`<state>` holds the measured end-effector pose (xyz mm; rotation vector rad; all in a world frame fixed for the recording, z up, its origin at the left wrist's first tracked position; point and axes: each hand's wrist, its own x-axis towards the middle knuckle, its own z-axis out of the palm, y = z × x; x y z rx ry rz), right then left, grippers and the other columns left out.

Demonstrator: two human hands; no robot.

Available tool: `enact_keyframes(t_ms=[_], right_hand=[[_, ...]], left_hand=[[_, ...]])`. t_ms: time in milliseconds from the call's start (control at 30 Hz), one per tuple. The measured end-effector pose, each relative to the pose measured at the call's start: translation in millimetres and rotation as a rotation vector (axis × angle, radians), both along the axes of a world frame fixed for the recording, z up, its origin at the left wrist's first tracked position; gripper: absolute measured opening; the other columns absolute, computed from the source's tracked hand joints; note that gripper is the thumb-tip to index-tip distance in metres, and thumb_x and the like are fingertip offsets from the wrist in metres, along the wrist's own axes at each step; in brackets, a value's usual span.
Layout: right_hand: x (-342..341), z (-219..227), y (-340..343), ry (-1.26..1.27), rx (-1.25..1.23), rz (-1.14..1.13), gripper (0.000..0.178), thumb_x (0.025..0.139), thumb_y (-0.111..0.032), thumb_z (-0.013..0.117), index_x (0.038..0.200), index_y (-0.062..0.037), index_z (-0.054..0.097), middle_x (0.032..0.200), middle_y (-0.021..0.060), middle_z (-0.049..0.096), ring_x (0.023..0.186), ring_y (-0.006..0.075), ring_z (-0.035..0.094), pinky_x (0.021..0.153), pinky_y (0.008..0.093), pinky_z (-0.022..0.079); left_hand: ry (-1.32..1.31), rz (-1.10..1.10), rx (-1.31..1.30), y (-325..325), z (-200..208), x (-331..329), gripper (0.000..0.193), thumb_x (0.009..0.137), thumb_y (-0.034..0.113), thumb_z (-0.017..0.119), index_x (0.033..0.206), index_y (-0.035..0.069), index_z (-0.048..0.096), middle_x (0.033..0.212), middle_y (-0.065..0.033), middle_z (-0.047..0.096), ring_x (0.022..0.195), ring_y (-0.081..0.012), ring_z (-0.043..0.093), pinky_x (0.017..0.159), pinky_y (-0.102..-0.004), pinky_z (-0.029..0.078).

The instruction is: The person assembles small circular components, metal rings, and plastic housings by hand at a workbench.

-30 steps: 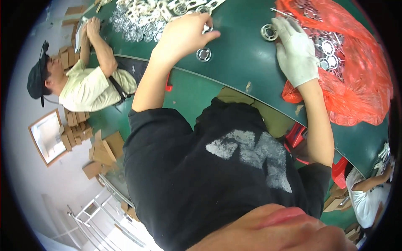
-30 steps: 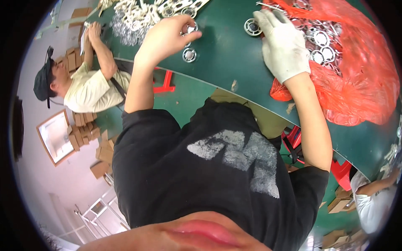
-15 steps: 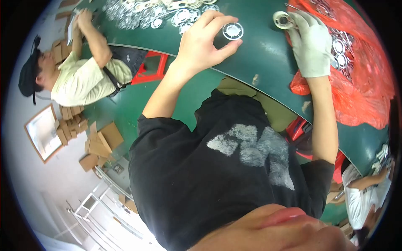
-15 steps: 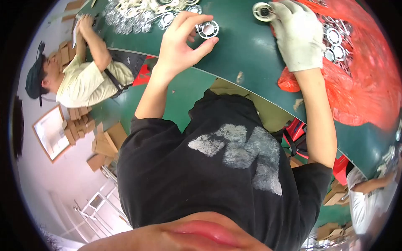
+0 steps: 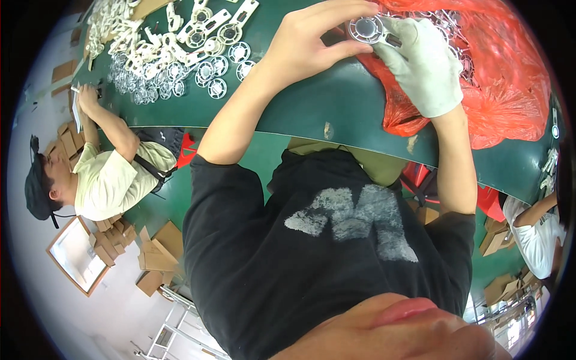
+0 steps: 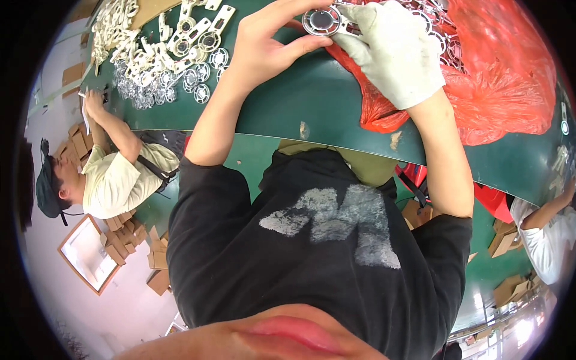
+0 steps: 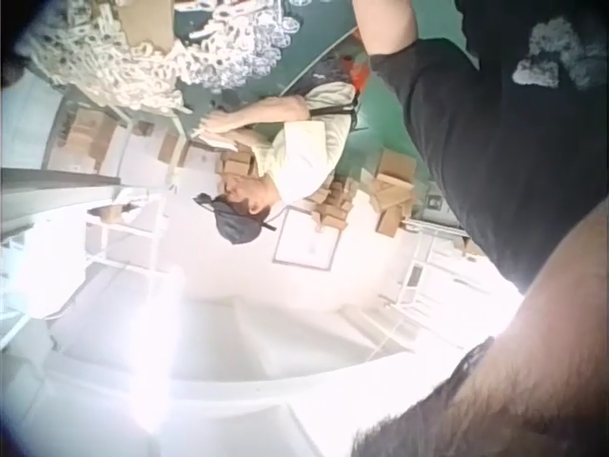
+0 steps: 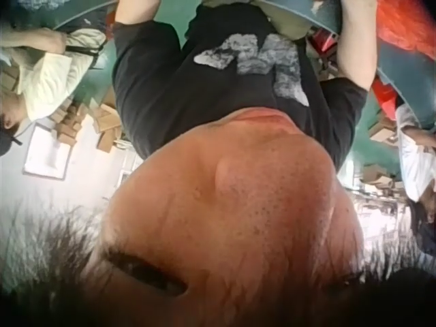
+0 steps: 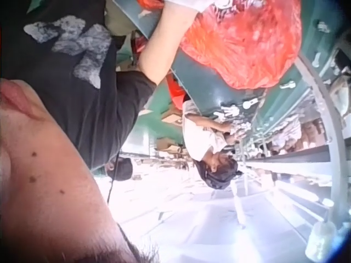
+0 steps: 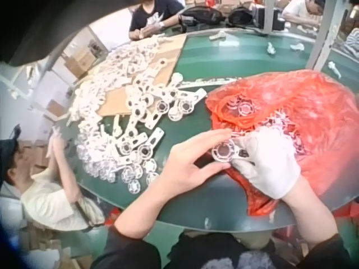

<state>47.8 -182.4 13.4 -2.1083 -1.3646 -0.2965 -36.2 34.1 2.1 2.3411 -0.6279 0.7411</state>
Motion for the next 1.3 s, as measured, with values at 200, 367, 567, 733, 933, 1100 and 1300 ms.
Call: enact_keyframes(t_ms=[200,367,567,733,933,1100,1300], right_hand=[[-9.0,3.5,1.9,-0.049,-0.074,-0.065,0.036,0.083,-0.020,0.083,0.114,-0.0096,0.068,0.090,0.0096,0.066,0.085,0.0295,0.065,0.073,0.0405,0.053],[-11.0,3.5,3.2,-0.015,-0.031,-0.053,0.038,0.081,-0.019,0.085,0.114,-0.0084,0.068,0.088,0.0094,0.065,0.081,0.0286,0.065,0.070,0.0393,0.053],[-15.1,9.6,-2.2,0.292,-0.075,-0.045,0.039,0.088,-0.018,0.079,0.121,-0.0038,0.066,0.096,0.0113,0.070,0.084,0.0241,0.069,0.074,0.0347,0.054],[-15.2,33.0,-2.5,0.822,-0.187,-0.030,0.030,0.093,-0.029,0.072,0.109,-0.0032,0.070,0.090,0.0149,0.071,0.083,0.0329,0.070,0.075,0.0400,0.053],[-17.0,4.9,-2.1,0.700,0.027,0.176,0.034,0.097,-0.039,0.068,0.109,-0.0081,0.072,0.083,0.0163,0.069,0.077,0.0331,0.070,0.068,0.0407,0.052],[-22.2,-1.2,-1.8,0.437,-0.113,0.068,0.030,0.096,-0.040,0.067,0.103,-0.0108,0.072,0.085,0.0147,0.071,0.081,0.0361,0.070,0.067,0.0451,0.055],[-24.6,0.6,3.7,0.436,-0.170,-0.056,0.036,0.096,-0.044,0.066,0.107,-0.0100,0.070,0.085,0.0156,0.072,0.082,0.0362,0.071,0.070,0.0448,0.056]], left_hand=[[0.036,-0.124,-0.236,6.9,-12.8,0.5,0.056,0.077,0.004,0.085,0.130,0.001,0.067,0.129,-0.0167,0.070,0.117,-0.0293,0.070,0.098,-0.0350,0.056],[-0.003,-0.121,-0.262,5.9,-16.3,1.8,0.056,0.076,0.005,0.086,0.129,0.000,0.067,0.129,-0.0173,0.070,0.117,-0.0287,0.070,0.098,-0.0345,0.056],[-0.070,-0.147,-0.212,6.7,-20.4,-1.6,0.045,0.080,0.005,0.083,0.124,0.000,0.070,0.125,-0.0155,0.071,0.114,-0.0285,0.071,0.096,-0.0328,0.056],[-0.164,-0.133,-0.168,-19.7,-6.2,-6.9,0.056,0.071,0.003,0.083,0.125,0.006,0.070,0.123,-0.0103,0.073,0.106,-0.0283,0.073,0.087,-0.0362,0.061],[0.144,-0.244,-0.548,-25.4,3.3,-13.3,0.059,0.076,-0.003,0.078,0.134,0.001,0.064,0.134,-0.0145,0.067,0.121,-0.0305,0.067,0.102,-0.0379,0.054],[0.338,-0.259,-0.733,-32.0,-0.4,-11.6,0.023,0.088,-0.002,0.076,0.112,-0.003,0.075,0.117,-0.0140,0.076,0.108,-0.0204,0.072,0.094,-0.0315,0.058],[0.402,-0.212,-0.493,-14.1,22.7,3.5,0.031,0.085,0.006,0.079,0.116,0.002,0.074,0.116,-0.0100,0.071,0.101,-0.0245,0.070,0.089,-0.0289,0.055]])
